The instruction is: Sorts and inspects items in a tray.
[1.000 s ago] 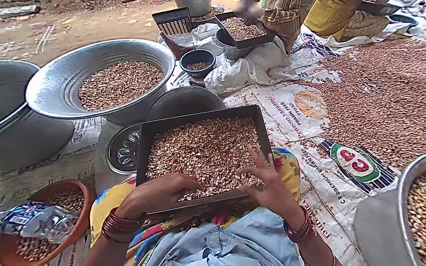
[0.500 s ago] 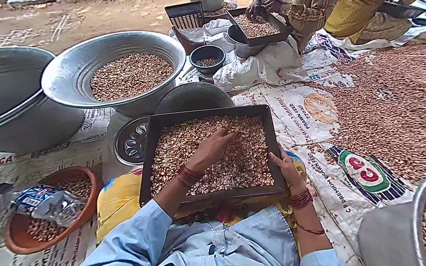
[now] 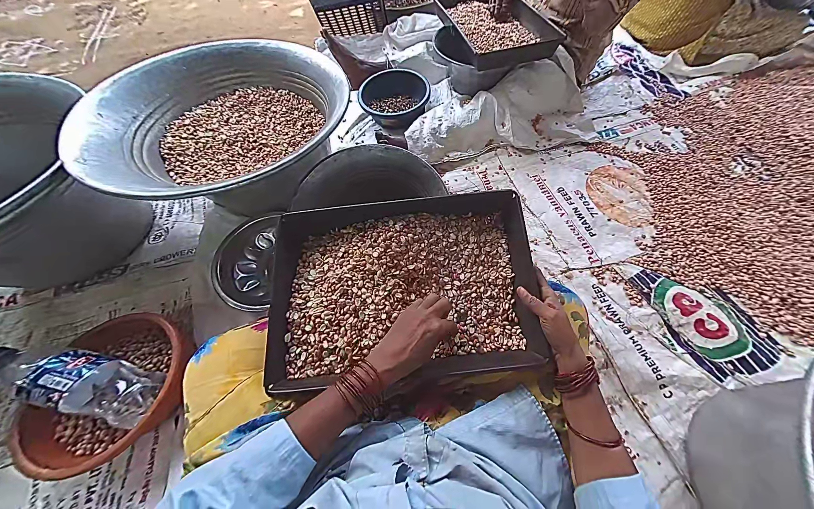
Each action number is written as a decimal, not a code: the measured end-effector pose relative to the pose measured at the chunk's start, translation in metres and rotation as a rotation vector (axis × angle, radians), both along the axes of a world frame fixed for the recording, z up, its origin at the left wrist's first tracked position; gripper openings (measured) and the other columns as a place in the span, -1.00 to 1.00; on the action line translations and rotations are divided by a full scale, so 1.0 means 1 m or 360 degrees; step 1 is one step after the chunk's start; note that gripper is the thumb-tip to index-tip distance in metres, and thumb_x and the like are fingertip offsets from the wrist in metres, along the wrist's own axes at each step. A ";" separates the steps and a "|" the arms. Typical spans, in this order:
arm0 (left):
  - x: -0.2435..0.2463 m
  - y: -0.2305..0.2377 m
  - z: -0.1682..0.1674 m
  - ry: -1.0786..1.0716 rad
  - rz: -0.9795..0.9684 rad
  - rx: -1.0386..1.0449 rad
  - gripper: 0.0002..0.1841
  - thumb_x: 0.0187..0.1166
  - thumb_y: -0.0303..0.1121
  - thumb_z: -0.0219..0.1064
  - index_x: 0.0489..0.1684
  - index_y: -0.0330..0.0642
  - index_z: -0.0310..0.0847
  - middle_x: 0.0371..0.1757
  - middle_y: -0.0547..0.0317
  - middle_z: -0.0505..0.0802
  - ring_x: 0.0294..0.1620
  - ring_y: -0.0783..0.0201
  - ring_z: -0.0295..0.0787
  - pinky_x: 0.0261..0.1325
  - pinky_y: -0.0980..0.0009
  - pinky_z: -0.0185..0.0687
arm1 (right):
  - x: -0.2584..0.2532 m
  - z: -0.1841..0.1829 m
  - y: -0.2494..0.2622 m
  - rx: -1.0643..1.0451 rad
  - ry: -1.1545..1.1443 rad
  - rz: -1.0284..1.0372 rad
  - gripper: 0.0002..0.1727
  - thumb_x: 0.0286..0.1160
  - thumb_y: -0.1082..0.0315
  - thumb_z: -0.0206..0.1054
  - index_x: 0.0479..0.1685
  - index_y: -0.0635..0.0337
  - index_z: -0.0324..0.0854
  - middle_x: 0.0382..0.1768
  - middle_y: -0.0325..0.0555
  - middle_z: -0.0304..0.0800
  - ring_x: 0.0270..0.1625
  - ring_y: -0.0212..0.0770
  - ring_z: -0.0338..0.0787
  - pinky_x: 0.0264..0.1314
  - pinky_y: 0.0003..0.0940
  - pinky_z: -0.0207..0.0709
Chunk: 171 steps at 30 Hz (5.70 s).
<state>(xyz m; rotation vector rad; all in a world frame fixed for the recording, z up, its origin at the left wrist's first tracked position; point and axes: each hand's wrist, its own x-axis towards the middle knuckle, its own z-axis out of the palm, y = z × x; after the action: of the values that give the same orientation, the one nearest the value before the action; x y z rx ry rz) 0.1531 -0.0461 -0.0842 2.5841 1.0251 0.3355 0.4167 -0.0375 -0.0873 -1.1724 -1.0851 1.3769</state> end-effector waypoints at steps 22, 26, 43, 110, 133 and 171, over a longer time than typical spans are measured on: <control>0.013 0.011 0.029 -0.0646 0.0583 -0.1201 -0.31 0.76 -0.40 0.14 0.91 -0.11 -0.05 0.66 -0.30 0.39 0.29 -0.02 0.74 0.30 0.11 0.74 | -0.001 0.000 0.001 0.0020 -0.0047 -0.0030 -0.23 0.64 0.42 0.11 0.83 0.37 -0.11 0.54 0.02 0.46 0.21 -0.60 0.70 0.17 -0.72 0.60; 0.009 0.026 0.044 -0.1176 0.0775 -0.0750 -0.51 0.71 -0.45 0.19 0.65 -0.12 0.39 0.53 -0.09 0.58 0.14 0.21 0.85 0.09 0.28 0.87 | 0.000 -0.002 -0.003 0.0044 -0.0008 -0.0033 -0.23 0.64 0.44 0.11 0.82 0.42 -0.12 0.59 0.06 0.42 0.35 -0.60 0.65 0.35 -0.72 0.53; 0.021 -0.004 0.006 -0.0037 0.0284 -0.0113 -0.82 0.62 -0.38 0.32 -0.09 -0.27 0.83 -0.06 -0.19 0.83 0.04 -0.17 0.83 -0.05 -0.03 0.76 | 0.000 -0.003 0.002 0.0061 0.0024 -0.0020 -0.25 0.65 0.47 0.09 0.82 0.41 -0.12 0.56 0.05 0.46 0.32 -0.59 0.68 0.33 -0.72 0.56; 0.076 0.082 0.032 0.0045 0.0460 -0.0151 -0.72 0.72 -0.26 0.25 0.05 -0.26 0.81 0.11 -0.22 0.80 0.22 -0.20 0.73 0.21 -0.09 0.64 | 0.000 -0.004 0.003 0.0093 0.0109 0.0000 -0.25 0.64 0.49 0.10 0.81 0.43 -0.12 0.54 0.06 0.47 0.32 -0.57 0.67 0.34 -0.70 0.55; 0.059 0.101 0.042 -0.0537 0.0699 -0.0624 -0.80 0.64 -0.42 0.22 0.05 -0.27 0.69 -0.31 0.02 0.78 -0.32 0.16 0.67 -0.14 0.11 0.58 | 0.000 -0.006 0.005 0.0103 0.0103 0.0003 -0.25 0.62 0.48 0.12 0.81 0.41 -0.06 0.56 0.08 0.46 0.35 -0.54 0.66 0.36 -0.68 0.54; 0.035 0.025 0.029 -0.0288 0.0176 -0.0257 -0.83 0.59 -0.39 0.37 -0.01 -0.17 0.84 0.07 -0.14 0.83 0.21 -0.11 0.77 0.22 -0.02 0.69 | 0.000 -0.005 0.005 0.0069 0.0072 -0.0030 -0.25 0.65 0.50 0.10 0.83 0.37 -0.09 0.57 0.07 0.45 0.32 -0.56 0.68 0.33 -0.70 0.55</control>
<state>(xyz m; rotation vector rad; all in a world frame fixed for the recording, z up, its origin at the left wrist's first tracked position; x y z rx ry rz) 0.1878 -0.0209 -0.0552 2.3130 1.0846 0.4838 0.4166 -0.0327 -0.0924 -1.1122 -1.0641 1.3529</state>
